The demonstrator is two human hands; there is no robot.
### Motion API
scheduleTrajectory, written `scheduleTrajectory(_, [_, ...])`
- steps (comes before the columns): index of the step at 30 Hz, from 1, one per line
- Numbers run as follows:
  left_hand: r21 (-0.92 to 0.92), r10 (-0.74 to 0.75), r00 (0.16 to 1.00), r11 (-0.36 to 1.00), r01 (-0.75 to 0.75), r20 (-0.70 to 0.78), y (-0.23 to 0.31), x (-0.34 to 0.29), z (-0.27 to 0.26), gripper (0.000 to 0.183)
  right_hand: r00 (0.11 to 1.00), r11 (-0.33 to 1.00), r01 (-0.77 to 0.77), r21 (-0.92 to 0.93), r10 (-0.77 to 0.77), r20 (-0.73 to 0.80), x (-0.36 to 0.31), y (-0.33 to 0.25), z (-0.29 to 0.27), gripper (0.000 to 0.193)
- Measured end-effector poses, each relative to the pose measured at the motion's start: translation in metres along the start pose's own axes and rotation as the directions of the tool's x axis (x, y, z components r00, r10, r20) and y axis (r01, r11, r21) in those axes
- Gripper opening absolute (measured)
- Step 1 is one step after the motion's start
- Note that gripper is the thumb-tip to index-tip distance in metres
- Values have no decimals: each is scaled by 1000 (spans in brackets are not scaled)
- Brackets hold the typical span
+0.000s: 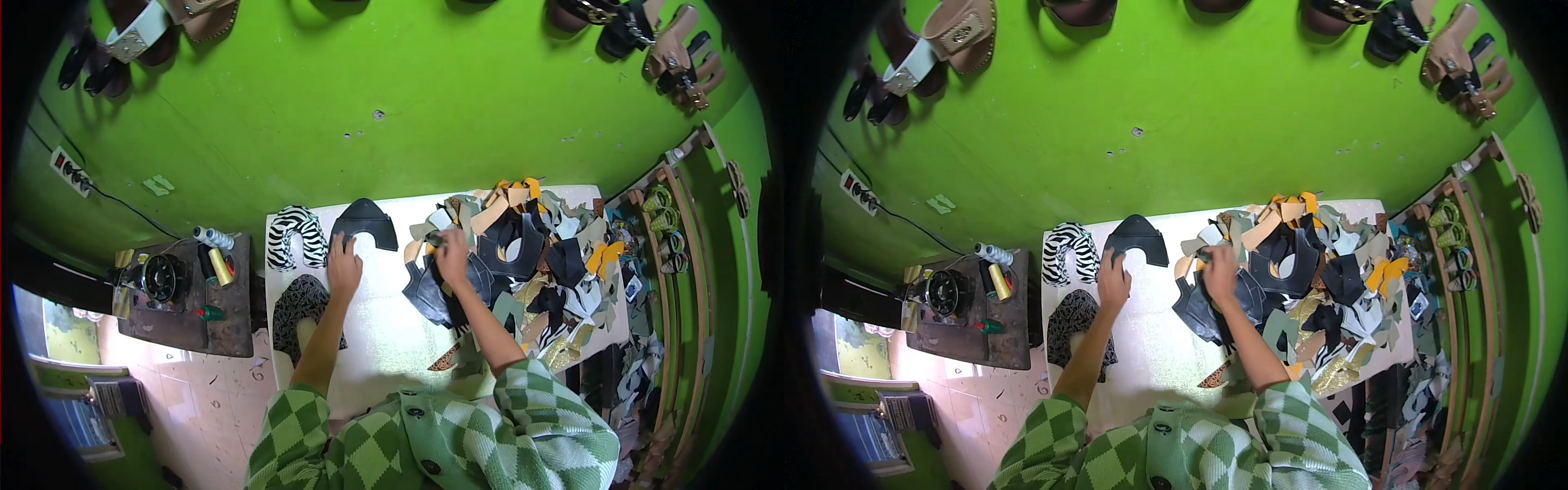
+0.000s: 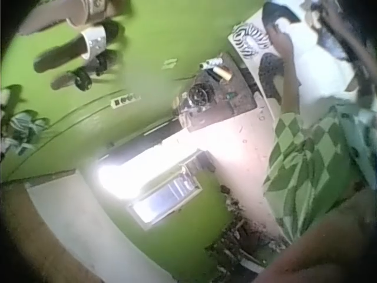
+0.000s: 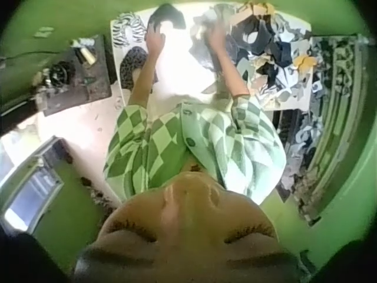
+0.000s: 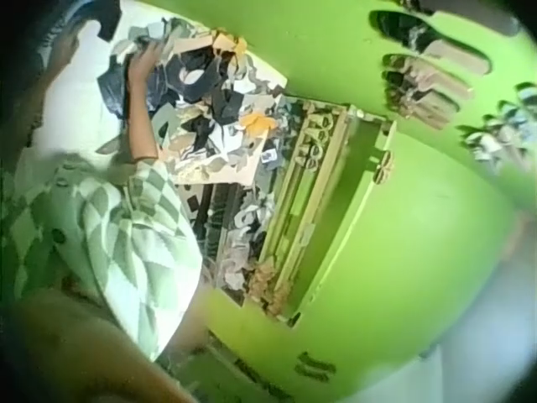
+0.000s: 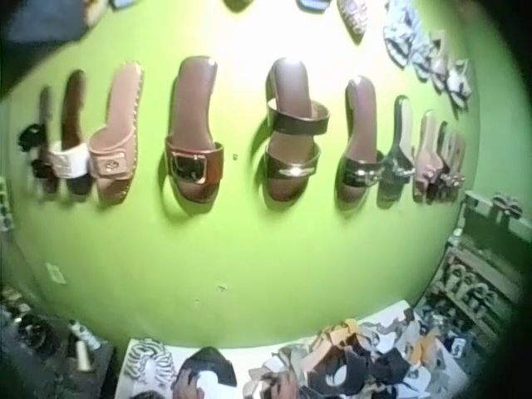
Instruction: The person is sorting and matching various leather shoe component pieces on a workbench.
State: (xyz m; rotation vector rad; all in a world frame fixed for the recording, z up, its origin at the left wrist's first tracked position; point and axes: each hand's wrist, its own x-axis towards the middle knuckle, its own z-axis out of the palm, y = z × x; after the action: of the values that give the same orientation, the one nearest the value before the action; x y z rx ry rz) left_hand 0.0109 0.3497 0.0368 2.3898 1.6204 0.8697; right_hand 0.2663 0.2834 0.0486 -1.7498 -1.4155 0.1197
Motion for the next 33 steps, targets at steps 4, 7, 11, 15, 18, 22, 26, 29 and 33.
scheduleTrajectory(4, [-155, 10, 995, 988, 7, 104, 42, -50, 2, 36, 987, 994, -74, -74, 62, -149, -35, 19, -72, 27])
scheduleTrajectory(7, [-251, 18, 950, 966, 64, 312, 79, -74, 18, 33, 980, 979, -187, -85, 191, 52, -72, 56, -80, 37])
scheduleTrajectory(11, [-177, -273, 852, 906, 383, 446, 102, -105, 41, 41, 890, 934, -112, -340, 247, 383, -120, 20, -85, 56])
scheduleTrajectory(15, [-232, -250, 901, 910, 343, 353, 132, -121, 38, 46, 846, 896, -249, -367, 386, 368, -162, 15, -105, 60])
scheduleTrajectory(18, [-169, -299, 875, 908, 384, 380, 142, -145, 33, 52, 846, 904, -213, -371, 360, 393, -194, 10, -106, 51])
scheduleTrajectory(22, [-318, -392, 770, 744, 587, 503, 125, -169, 39, 58, 837, 918, -183, -353, 334, 434, -233, -1, -91, 32])
scheduleTrajectory(26, [-352, -357, 750, 716, 603, 557, 101, -182, 37, 50, 851, 976, -201, -81, 215, 480, -251, 0, -84, 31])
scheduleTrajectory(29, [-470, -202, 826, 741, 480, 525, 85, -177, 25, 35, 862, 975, -223, 9, 193, 468, -252, 5, -91, 34])
scheduleTrajectory(33, [-509, 76, 736, 769, 387, 673, 22, -173, 8, 29, 933, 952, -280, 125, 239, 271, -245, -1, -99, 28])
